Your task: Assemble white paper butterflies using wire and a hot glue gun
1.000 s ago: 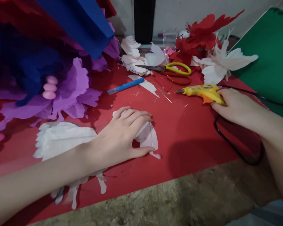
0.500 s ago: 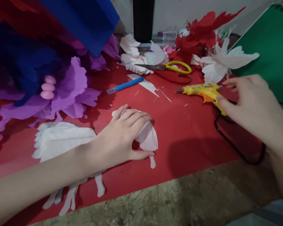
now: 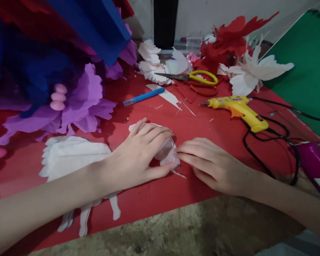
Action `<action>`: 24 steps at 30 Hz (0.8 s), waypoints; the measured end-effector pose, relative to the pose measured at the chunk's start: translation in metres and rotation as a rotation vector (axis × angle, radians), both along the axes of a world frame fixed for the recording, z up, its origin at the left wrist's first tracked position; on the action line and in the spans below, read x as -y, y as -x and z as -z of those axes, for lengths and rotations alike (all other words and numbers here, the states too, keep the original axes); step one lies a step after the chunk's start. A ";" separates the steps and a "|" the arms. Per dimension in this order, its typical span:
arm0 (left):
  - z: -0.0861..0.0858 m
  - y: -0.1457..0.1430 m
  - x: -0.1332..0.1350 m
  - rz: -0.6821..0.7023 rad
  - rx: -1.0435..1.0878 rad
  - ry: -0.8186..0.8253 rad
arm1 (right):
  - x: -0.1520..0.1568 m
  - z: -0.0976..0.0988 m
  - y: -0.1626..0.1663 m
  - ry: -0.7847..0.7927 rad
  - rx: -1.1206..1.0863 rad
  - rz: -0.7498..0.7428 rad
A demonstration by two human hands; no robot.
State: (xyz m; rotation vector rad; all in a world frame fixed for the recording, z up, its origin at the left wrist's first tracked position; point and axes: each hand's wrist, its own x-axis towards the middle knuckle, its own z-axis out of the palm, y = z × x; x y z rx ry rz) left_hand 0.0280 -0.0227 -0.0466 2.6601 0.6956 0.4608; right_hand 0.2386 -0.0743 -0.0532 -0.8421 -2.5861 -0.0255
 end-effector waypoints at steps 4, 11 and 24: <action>0.000 0.003 -0.001 0.010 -0.007 0.014 | 0.000 -0.001 0.001 -0.003 -0.002 -0.002; 0.000 0.003 0.001 -0.028 0.023 -0.073 | 0.001 -0.001 0.000 0.009 0.017 0.020; -0.009 0.006 -0.002 -0.009 0.030 -0.338 | 0.000 0.000 0.000 0.031 -0.008 -0.006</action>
